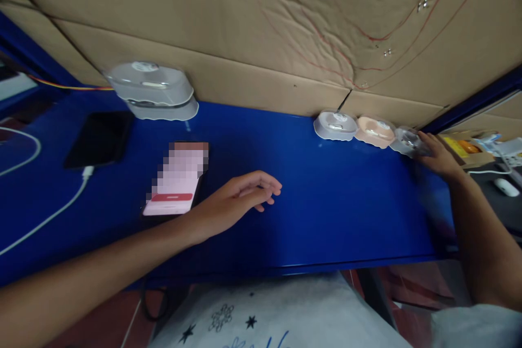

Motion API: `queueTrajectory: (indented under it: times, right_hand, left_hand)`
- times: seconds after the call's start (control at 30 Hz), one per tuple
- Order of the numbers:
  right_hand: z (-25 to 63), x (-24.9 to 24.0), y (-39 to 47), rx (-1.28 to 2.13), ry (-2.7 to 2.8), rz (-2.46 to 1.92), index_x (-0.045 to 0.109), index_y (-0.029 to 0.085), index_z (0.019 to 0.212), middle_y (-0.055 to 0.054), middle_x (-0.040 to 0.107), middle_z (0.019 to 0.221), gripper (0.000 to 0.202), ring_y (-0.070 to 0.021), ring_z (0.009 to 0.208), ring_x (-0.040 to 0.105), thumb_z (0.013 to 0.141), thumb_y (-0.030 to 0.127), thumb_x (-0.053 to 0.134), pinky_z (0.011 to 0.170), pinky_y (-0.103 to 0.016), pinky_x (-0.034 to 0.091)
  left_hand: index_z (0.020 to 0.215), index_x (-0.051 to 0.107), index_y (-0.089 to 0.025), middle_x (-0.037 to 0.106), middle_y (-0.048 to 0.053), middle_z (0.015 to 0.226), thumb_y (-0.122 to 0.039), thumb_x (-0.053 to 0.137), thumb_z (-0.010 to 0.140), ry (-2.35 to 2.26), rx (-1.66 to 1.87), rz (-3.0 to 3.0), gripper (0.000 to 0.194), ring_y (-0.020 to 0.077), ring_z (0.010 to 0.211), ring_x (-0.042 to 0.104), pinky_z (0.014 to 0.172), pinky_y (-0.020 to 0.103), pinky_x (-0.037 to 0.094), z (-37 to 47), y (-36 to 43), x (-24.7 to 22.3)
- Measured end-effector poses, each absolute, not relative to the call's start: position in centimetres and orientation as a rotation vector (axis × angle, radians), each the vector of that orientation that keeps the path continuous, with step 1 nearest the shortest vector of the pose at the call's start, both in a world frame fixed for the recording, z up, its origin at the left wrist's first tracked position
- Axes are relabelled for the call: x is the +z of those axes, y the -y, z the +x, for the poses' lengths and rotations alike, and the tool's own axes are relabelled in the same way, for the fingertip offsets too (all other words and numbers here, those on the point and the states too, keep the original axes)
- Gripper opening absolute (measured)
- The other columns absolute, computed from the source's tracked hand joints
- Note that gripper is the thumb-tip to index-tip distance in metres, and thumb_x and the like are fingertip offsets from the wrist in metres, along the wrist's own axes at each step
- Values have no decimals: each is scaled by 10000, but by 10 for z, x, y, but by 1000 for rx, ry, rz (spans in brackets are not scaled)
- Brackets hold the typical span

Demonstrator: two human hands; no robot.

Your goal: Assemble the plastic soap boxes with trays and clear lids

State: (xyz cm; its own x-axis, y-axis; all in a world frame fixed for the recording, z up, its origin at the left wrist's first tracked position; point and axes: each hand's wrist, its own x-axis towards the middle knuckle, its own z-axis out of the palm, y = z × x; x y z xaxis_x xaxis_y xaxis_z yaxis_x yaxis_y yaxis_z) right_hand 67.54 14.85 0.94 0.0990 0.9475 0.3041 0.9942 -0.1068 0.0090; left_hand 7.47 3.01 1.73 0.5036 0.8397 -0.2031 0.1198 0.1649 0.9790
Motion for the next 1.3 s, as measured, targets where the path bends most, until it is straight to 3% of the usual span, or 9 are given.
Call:
queueTrajectory:
  times: [0.17, 0.43, 0.53, 0.7, 0.83, 0.93, 1.07, 1.17, 1.3]
  right_hand:
    - [638, 9, -180, -29, 2025, -2124, 448, 130, 1622, -244, 422, 1672, 747, -281, 1597, 364, 902, 254, 604, 1267, -429, 323]
    - [525, 14, -187, 68, 2172, -1834, 207, 293, 1713, -130, 148, 1805, 905, -346, 1678, 84, 972, 699, 530, 1295, -693, 93]
    - [448, 17, -185, 5, 2364, -1369, 282, 223, 1691, -166, 250, 1775, 849, -349, 1655, 204, 1016, 700, 477, 1307, -641, 172]
    - [330, 6, -191, 30, 2655, -1056, 308, 228, 1679, -171, 295, 1757, 792, -414, 1642, 215, 1033, 630, 532, 1278, -743, 98]
    - [304, -1, -165, 26, 2567, -990, 537, 225, 1511, -178, 552, 1588, 566, -405, 1523, 445, 1035, 523, 606, 1277, -751, 71]
    - [316, 2, -116, 56, 2519, -794, 672, 239, 1286, -135, 702, 1327, 373, -347, 1394, 572, 1019, 499, 661, 1287, -668, 201]
    - [334, 11, -60, 189, 2629, -535, 663, 243, 1305, -126, 682, 1310, 365, -316, 1338, 601, 1027, 480, 660, 1120, -531, 494]
    - [341, 13, -53, 338, 2585, -563, 620, 270, 1378, -118, 662, 1354, 386, -298, 1297, 631, 1034, 440, 659, 1081, -508, 544]
    - [347, 9, -72, 501, 2439, -711, 608, 293, 1390, -111, 661, 1327, 377, -287, 1282, 648, 1034, 405, 659, 1088, -501, 567]
  left_hand:
    - [1084, 728, -220, 748, 58, 1116, -434, 616, 991, -907, 610, 1358, 259, 224, 1014, 694, 864, 365, 541, 75, -29, 16]
    - [1095, 721, -226, 740, 49, 1088, -421, 591, 1005, -923, 597, 1436, 251, 226, 1021, 694, 891, 371, 530, 75, -27, 17]
    - [1112, 722, -234, 738, 55, 1101, -431, 599, 1003, -989, 644, 1469, 257, 237, 1020, 699, 910, 388, 525, 74, -27, 18]
    - [1237, 653, -260, 684, 70, 1234, -430, 637, 989, -1145, 831, 1543, 302, 266, 1176, 659, 999, 410, 515, 70, -32, 16]
    - [1388, 513, -296, 524, 88, 1484, -366, 679, 965, -1237, 978, 1679, 460, 283, 1403, 524, 1112, 450, 485, 67, -36, 8]
    - [1482, 405, -291, 370, 135, 1619, -323, 778, 887, -1272, 1028, 1937, 703, 329, 1533, 382, 1223, 527, 390, 67, -35, 0]
    - [1590, 269, -288, 320, 184, 1685, -384, 890, 804, -1128, 818, 2100, 1005, 398, 1588, 309, 1290, 601, 267, 70, -29, -6]
    - [1630, 192, -315, 359, 185, 1683, -469, 908, 782, -1058, 685, 2037, 1120, 418, 1546, 394, 1266, 636, 300, 70, -28, -7]
    - [1641, 170, -330, 282, 191, 1721, -455, 904, 787, -1092, 719, 2024, 1132, 411, 1590, 325, 1284, 654, 262, 67, -31, -8]
